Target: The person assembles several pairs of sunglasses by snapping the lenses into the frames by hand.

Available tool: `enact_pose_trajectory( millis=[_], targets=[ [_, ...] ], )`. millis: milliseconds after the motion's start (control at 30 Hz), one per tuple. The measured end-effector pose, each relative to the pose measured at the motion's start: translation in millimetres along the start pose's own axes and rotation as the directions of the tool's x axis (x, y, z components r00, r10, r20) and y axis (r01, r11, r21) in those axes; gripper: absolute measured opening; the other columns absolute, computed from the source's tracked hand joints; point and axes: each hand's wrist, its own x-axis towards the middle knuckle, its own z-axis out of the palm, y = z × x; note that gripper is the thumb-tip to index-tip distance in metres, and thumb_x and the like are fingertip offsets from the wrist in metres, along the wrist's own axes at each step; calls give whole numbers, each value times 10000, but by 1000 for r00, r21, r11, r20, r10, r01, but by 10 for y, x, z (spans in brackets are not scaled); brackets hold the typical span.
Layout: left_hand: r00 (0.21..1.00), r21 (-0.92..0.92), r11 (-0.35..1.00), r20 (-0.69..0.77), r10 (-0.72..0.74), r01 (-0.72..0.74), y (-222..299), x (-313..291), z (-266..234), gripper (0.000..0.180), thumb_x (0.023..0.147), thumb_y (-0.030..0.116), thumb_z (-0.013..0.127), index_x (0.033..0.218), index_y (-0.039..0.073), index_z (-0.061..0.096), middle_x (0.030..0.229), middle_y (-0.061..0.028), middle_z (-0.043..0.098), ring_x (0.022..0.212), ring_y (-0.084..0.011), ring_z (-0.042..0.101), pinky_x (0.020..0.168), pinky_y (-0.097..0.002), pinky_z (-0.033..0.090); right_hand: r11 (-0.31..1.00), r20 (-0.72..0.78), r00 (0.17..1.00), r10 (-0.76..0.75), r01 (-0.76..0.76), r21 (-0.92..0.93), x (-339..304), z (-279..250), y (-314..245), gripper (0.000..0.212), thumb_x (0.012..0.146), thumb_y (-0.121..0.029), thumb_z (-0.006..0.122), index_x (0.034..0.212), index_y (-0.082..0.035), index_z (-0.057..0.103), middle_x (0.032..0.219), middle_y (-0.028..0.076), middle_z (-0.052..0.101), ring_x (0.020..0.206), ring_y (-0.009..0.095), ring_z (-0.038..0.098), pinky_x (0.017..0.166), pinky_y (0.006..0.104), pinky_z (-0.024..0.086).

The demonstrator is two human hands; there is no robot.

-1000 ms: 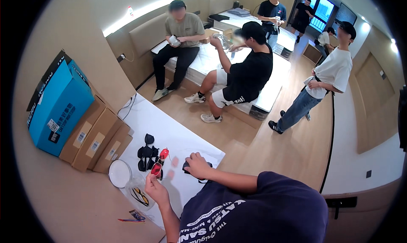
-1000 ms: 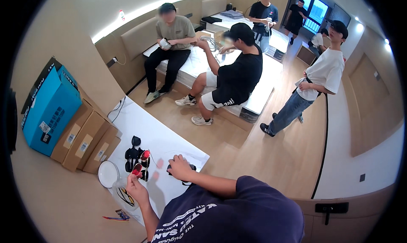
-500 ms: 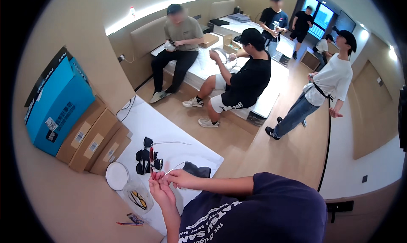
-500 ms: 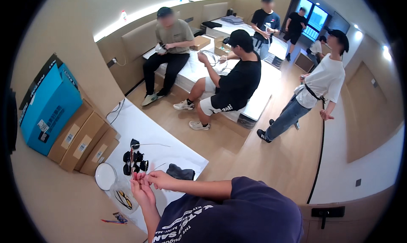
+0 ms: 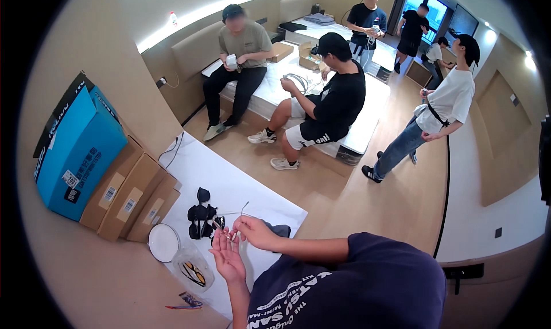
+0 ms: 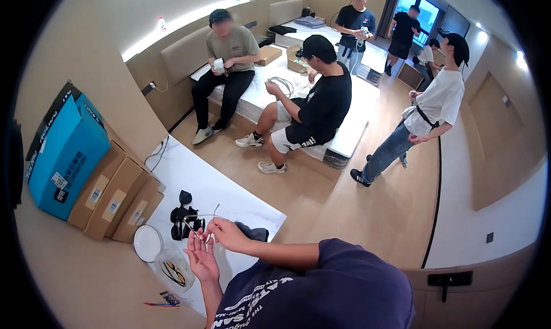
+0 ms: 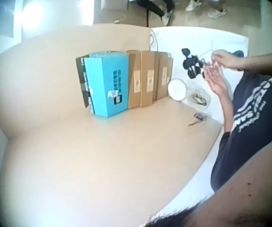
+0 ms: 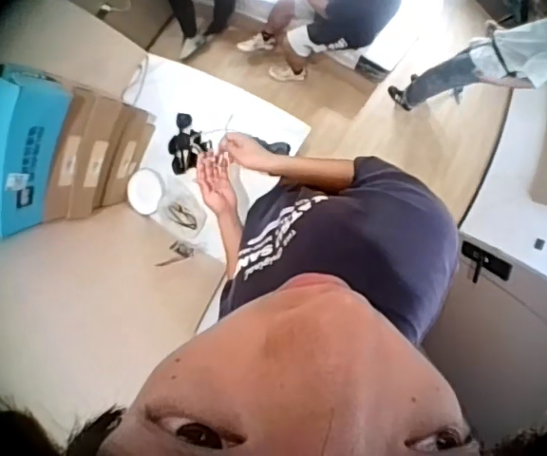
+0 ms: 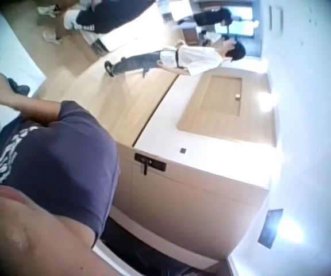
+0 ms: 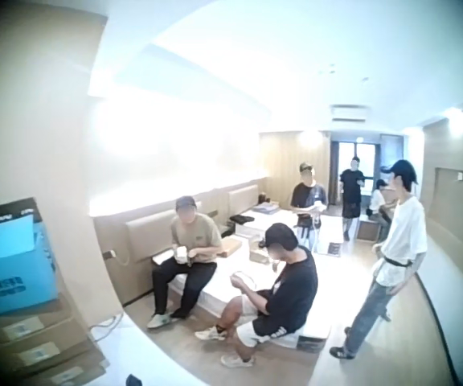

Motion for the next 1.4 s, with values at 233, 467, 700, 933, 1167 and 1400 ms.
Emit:
enact_pose_trajectory(
  millis=[233, 467, 700, 933, 1167, 1400],
  targets=[
    [999, 358, 933, -38, -1, 15, 63, -46, -193, 564, 1035, 472, 302, 1335, 19, 453, 1246, -146, 565, 1162, -224, 521, 1033, -382, 378, 766, 141, 974, -176, 225, -602, 42, -242, -93, 152, 919, -151, 512, 901, -22, 589, 820, 167, 636, 764, 358, 623, 672, 428, 491],
    [993, 632, 766, -89, -82, 120, 38, -104, -250, 280, 996, 232, 547, 1092, -23, 613, 945, -79, 660, 900, -147, 615, 860, -284, 476, 635, 104, 970, -221, 224, -740, 61, -344, -99, 195, 907, -200, 525, 953, -64, 657, 832, 157, 656, 801, 368, 625, 711, 443, 492],
    [995, 803, 587, -83, -63, 104, -3, -90, -286, 181, 974, 125, 557, 1067, -23, 607, 937, -58, 641, 833, -110, 576, 806, -251, 462, 838, -5, 987, -158, 131, -530, 129, -500, -238, 198, 915, -169, 533, 928, -10, 650, 766, 146, 659, 720, 309, 645, 687, 388, 503],
    [984, 774, 633, -111, 139, -2, 52, -17, -181, 173, 1010, 117, 467, 1040, -29, 554, 1050, -126, 647, 921, -160, 618, 867, -283, 474, 932, -64, 989, -131, 101, -349, 153, -524, -154, 163, 949, -140, 534, 941, -9, 630, 741, 53, 633, 646, 129, 563, 628, 286, 462],
    [989, 663, 748, -115, 98, 3, 99, 7, -191, 182, 1036, 160, 413, 992, -9, 462, 1086, -194, 664, 943, -206, 664, 882, -302, 489, 987, -31, 999, -10, 4, -161, 182, -510, 12, 199, 984, -172, 508, 963, -14, 627, 785, 4, 620, 664, 59, 527, 610, 227, 456],
    [936, 789, 609, -149, 317, -81, 156, 18, -185, 222, 1047, 195, 409, 975, -3, 481, 986, -166, 682, 827, -187, 671, 801, -299, 519, 426, -103, 975, -199, -8, -905, -49, -399, 480, 674, 852, -377, 663, 1346, 16, 428, 1388, 273, 364, 1251, 449, 395, 949, 446, 451]
  ],
)
